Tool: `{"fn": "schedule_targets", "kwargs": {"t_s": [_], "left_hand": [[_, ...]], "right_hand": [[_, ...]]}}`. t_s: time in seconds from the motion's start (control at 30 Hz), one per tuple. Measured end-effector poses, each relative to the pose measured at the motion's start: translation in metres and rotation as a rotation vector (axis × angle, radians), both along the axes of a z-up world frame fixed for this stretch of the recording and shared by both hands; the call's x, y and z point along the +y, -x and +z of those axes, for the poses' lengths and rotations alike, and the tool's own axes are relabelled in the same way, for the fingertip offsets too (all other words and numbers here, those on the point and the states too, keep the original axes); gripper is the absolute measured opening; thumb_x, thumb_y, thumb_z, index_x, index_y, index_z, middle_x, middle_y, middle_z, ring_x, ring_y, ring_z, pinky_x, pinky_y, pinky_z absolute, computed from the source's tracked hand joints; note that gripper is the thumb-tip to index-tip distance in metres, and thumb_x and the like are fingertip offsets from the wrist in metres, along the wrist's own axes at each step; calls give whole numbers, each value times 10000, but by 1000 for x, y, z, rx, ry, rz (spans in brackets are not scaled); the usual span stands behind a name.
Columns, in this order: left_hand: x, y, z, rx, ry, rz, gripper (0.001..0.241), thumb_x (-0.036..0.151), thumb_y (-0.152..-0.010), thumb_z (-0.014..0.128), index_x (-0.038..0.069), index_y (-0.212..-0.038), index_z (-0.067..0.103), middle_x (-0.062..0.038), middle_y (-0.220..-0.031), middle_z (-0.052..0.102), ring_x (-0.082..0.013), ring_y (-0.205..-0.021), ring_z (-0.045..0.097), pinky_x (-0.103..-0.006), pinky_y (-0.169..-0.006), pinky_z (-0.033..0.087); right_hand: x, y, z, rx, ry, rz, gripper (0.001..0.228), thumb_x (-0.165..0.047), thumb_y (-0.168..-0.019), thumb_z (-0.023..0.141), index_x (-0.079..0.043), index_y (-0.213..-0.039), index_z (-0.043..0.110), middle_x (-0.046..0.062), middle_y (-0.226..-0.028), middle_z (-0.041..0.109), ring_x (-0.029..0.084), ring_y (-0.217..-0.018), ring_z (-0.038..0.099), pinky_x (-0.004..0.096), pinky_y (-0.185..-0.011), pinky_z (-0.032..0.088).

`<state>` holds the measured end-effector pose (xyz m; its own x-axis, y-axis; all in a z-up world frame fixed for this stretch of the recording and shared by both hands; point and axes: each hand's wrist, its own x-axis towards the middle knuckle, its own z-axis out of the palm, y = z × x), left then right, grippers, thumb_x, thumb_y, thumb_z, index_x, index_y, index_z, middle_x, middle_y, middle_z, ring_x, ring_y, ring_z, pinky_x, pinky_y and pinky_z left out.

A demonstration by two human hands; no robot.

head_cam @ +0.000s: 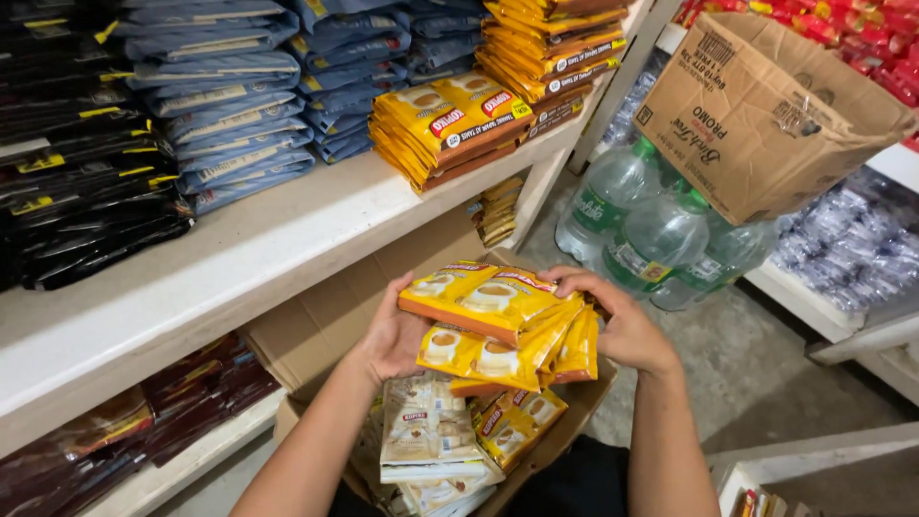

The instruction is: The person is taking packets of coffee from a cardboard box and arranging them on a lower shelf.

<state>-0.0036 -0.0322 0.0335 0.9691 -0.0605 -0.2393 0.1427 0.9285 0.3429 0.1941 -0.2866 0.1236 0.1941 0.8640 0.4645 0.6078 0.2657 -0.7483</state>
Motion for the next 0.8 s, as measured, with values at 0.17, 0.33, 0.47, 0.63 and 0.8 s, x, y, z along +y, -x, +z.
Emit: {"fn": "schedule_targets", "kwargs": {"t_s": [0.17, 0.33, 0.47, 0.63, 0.8], "left_hand": [[-7, -1, -14, 62, -6, 35, 746, 605, -819, 576, 72, -1339, 610, -137, -1218, 674, -385, -1111, 669, -608, -940, 549], [-20, -18, -37, 63, 38, 261, 598, 127, -740, 615, 45, -1331, 589, -196, -1197, 636, -385, -1103, 649, -642, -996, 497], [-27, -35, -52, 54, 54, 325, 680, 19, -696, 602, 46, -1373, 547, -154, -1220, 629, -343, -1081, 647, -554, -970, 514], [-18, -43, -83, 36, -102, 526, 748, -88, -699, 572, 123, -1395, 396, -177, -1314, 568, -353, -1171, 610, -543, -1029, 484], [-23, -24, -18, 39, -324, 597, 879, 197, -812, 694, 148, -1529, 187, -232, -1342, 528, -387, -1180, 607, -546, -965, 536]], "right_hand": [[-4, -3, 0, -15, -19, -21, 536, -91, -668, 922, -70, -1127, 648, 193, -1341, 648, 318, -1235, 598, 484, -1090, 370], [5, -6, 11, -153, -229, -82, 874, -560, -595, 864, 1, -1222, 628, 258, -1412, 521, 431, -1406, 413, 550, -1211, 252], [35, 14, -6, 524, -153, -262, 1050, 216, -701, 637, -77, -1616, 214, 236, -1586, 283, 430, -1406, 376, 554, -1119, 396], [47, -30, -49, 1247, 6, 119, 882, -249, -743, 439, -211, -1611, 292, 100, -1501, 518, 405, -1223, 613, 746, -886, 495], [53, -10, -49, 1215, 90, -90, 761, -561, -907, 435, -301, -1608, 291, 165, -1530, 478, 434, -1269, 563, 717, -932, 475]]}}
